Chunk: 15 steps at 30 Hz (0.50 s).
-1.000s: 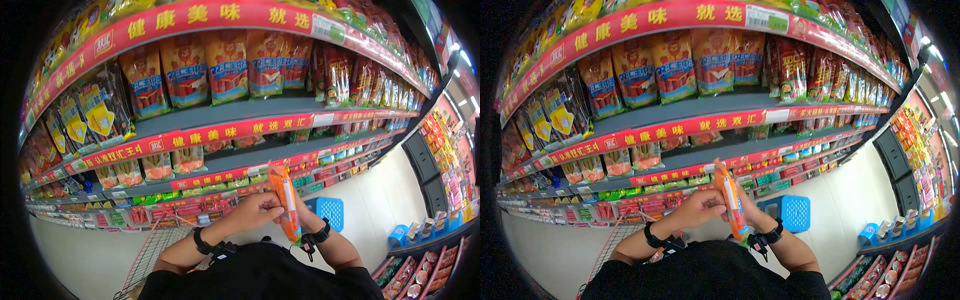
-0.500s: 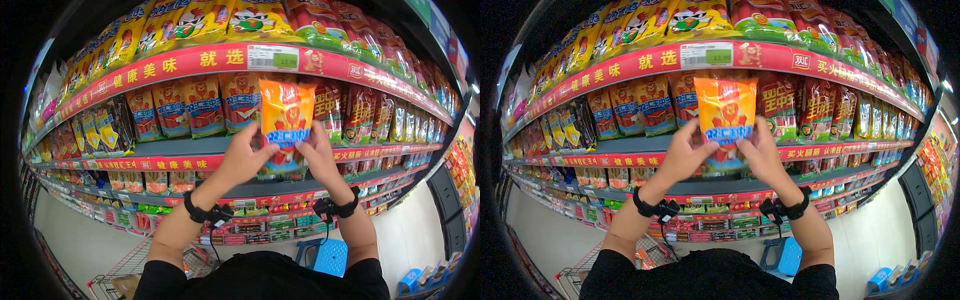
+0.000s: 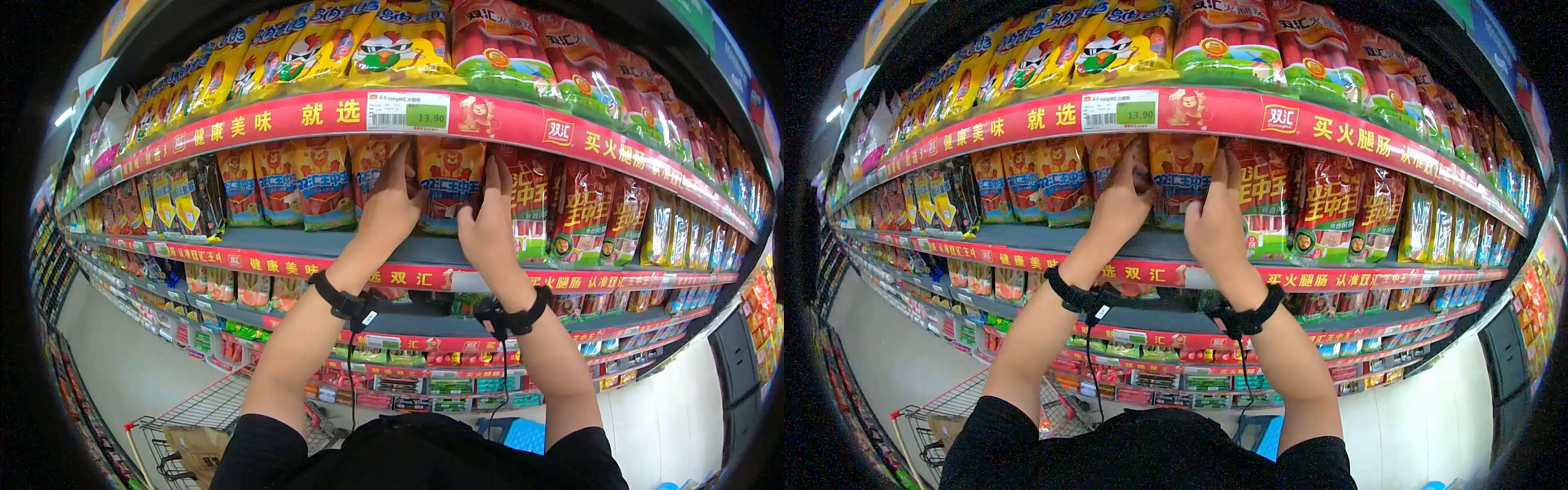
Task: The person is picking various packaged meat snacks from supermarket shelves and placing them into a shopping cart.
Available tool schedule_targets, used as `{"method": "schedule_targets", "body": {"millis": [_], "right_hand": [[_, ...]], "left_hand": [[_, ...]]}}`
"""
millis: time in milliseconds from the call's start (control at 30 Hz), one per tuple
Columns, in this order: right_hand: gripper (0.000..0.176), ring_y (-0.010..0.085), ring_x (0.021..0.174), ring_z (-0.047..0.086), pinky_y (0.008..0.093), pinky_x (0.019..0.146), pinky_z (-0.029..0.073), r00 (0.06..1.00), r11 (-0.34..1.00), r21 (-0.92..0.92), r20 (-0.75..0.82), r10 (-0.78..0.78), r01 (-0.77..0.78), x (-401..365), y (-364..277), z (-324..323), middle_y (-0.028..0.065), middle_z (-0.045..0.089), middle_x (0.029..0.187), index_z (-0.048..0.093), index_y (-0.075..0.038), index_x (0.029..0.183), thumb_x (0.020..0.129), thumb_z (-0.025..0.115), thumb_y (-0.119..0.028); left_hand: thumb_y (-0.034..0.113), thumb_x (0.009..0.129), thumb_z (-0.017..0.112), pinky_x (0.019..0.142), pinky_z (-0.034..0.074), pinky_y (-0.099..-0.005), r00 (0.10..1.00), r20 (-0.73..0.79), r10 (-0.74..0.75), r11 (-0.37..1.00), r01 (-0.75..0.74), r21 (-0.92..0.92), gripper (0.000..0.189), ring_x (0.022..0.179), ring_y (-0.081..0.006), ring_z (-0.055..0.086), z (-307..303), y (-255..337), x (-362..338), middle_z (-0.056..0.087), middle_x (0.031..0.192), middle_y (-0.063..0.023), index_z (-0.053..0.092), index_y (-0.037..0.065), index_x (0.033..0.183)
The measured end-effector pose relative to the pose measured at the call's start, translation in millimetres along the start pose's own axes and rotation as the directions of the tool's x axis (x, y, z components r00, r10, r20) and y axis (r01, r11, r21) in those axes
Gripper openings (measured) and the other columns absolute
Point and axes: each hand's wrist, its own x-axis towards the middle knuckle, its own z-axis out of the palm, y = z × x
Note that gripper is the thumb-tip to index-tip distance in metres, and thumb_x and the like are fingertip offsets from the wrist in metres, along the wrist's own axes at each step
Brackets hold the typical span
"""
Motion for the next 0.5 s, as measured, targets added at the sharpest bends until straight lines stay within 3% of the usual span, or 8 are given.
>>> {"method": "schedule_targets", "body": {"millis": [33,100,133,167,233,267,333,500], "right_hand": [[0.065,0.0423,0.126,0.047,0.0428,0.104,0.041,1.000,1.000,0.003,-0.001,-0.002,0.002,-1.8,-1.7,-2.3,0.0255,0.042,0.140,0.038,0.001,0.143,0.081,0.055,0.007],[0.059,0.0474,0.128,0.043,0.0454,0.106,0.040,0.989,0.999,-0.016,0.145,-0.027,0.030,-7.5,-7.9,-10.1,0.0286,0.042,0.139,0.042,0.004,0.138,0.081,0.058,0.002],[0.054,0.0456,0.130,0.042,0.0461,0.106,0.040,0.965,1.000,0.013,0.264,0.005,-0.009,-10.3,-8.5,-13.4,0.0263,0.043,0.141,0.048,0.004,0.132,0.080,0.060,0.001],[0.054,0.0456,0.130,0.042,0.0461,0.106,0.040,0.965,1.000,0.016,0.263,0.002,-0.007,-11.8,-5.7,-12.6,0.0263,0.043,0.141,0.048,0.004,0.132,0.080,0.060,0.001],[0.048,0.0435,0.131,0.042,0.0476,0.105,0.041,0.911,0.992,0.004,0.396,-0.119,0.128,-18.3,2.1,-8.1,0.0239,0.044,0.141,0.053,0.003,0.125,0.079,0.064,-0.002],[0.045,0.0420,0.131,0.043,0.0493,0.104,0.041,0.896,0.987,-0.042,0.428,-0.122,0.155,-21.6,5.6,-4.7,0.0219,0.046,0.141,0.056,0.002,0.121,0.078,0.067,-0.007],[0.044,0.0418,0.132,0.042,0.0499,0.104,0.041,0.876,0.981,-0.091,0.468,-0.112,0.174,-22.8,5.0,-2.5,0.0216,0.045,0.142,0.057,0.002,0.120,0.079,0.067,-0.010],[0.044,0.0430,0.134,0.040,0.0469,0.108,0.038,0.848,0.973,-0.172,0.529,-0.037,0.150,-19.9,-7.4,-0.3,0.0218,0.044,0.143,0.058,0.002,0.118,0.079,0.070,-0.013]], "left_hand": [[0.013,0.083,0.070,0.080,0.052,-0.0423,0.997,-0.048,0.059,0.997,-0.057,0.044,0.065,0.097,-0.0321,0.067,1.5,-1.3,-0.4,0.068,0.104,-0.0178,0.040,0.011,0.141],[0.013,0.084,0.069,0.080,0.052,-0.0423,0.996,-0.034,0.077,0.997,-0.075,0.034,0.059,0.095,-0.0325,0.067,0.6,-2.4,-1.1,0.068,0.102,-0.0176,0.045,0.010,0.137],[0.014,0.084,0.068,0.079,0.052,-0.0422,0.995,-0.017,0.094,0.995,-0.094,0.021,0.053,0.093,-0.0330,0.068,-1.3,-2.0,-1.3,0.069,0.100,-0.0173,0.049,0.009,0.133],[0.014,0.084,0.068,0.079,0.052,-0.0422,0.995,-0.019,0.095,0.995,-0.094,0.023,0.053,0.093,-0.0330,0.068,-4.4,-2.6,-1.4,0.069,0.100,-0.0173,0.049,0.009,0.133],[0.016,0.084,0.068,0.079,0.052,-0.0409,0.993,0.092,0.070,0.992,-0.079,0.098,0.036,0.088,-0.0321,0.068,-13.5,-6.1,-4.9,0.069,0.093,-0.0161,0.060,0.004,0.117],[0.016,0.084,0.068,0.079,0.052,-0.0409,0.993,0.094,0.066,0.992,-0.075,0.099,0.036,0.088,-0.0321,0.068,-17.8,-8.0,-7.3,0.069,0.093,-0.0161,0.060,0.004,0.117],[0.015,0.083,0.068,0.078,0.052,-0.0387,0.994,0.072,0.078,0.994,-0.083,0.069,0.024,0.086,-0.0302,0.068,-28.4,-13.6,-11.6,0.069,0.088,-0.0151,0.066,0.001,0.102],[0.014,0.083,0.068,0.074,0.051,-0.0364,0.991,0.004,0.133,0.984,-0.133,0.121,0.019,0.084,-0.0275,0.068,-71.4,-49.4,-13.7,0.069,0.086,-0.0152,0.066,0.000,0.097]]}}
